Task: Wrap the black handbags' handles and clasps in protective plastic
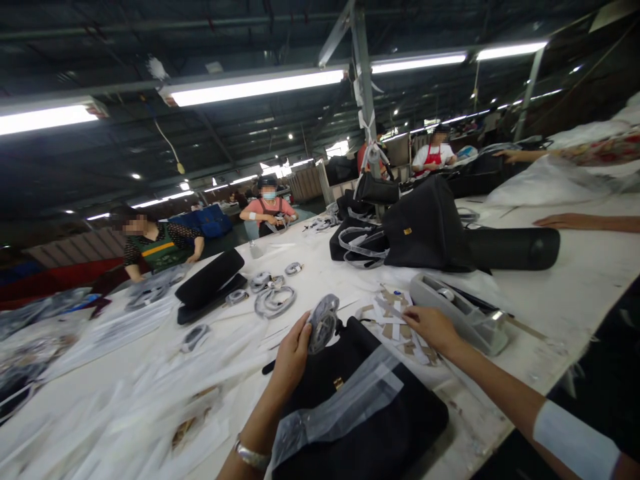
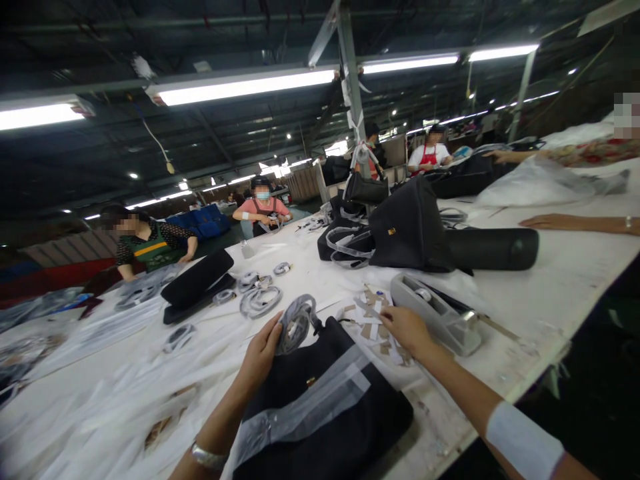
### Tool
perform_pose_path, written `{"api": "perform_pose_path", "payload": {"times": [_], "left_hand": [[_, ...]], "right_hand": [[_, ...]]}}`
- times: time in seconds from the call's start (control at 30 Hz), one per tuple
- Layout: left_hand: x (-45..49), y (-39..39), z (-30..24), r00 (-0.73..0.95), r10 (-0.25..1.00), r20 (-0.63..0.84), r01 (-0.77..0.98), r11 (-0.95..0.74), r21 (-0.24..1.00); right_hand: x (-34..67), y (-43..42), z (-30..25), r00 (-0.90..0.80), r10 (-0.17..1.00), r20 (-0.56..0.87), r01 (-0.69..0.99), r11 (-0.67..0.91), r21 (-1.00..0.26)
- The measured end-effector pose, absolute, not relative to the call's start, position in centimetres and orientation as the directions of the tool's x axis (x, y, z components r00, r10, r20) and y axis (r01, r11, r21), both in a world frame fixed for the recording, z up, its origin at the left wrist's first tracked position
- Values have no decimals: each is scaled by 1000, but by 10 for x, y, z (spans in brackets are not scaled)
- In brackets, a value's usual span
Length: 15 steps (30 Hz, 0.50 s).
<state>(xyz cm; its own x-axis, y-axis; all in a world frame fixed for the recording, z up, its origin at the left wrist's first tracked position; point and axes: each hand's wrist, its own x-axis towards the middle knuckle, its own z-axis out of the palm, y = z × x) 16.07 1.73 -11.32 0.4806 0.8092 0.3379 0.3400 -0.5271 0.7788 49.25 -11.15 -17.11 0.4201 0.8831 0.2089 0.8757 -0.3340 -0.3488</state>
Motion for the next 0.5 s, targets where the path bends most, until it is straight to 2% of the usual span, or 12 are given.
{"api": "perform_pose_path", "payload": {"times": [0.23, 0.5], "left_hand": [[161, 17, -113, 483, 812, 329, 356, -525, 773], [162, 20, -115, 460, 826, 326, 365, -510, 779]], "right_hand": [[473, -121, -187, 299, 928, 222, 946, -256, -200], [480, -123, -185, 290, 951, 111, 935, -257, -245]]}}
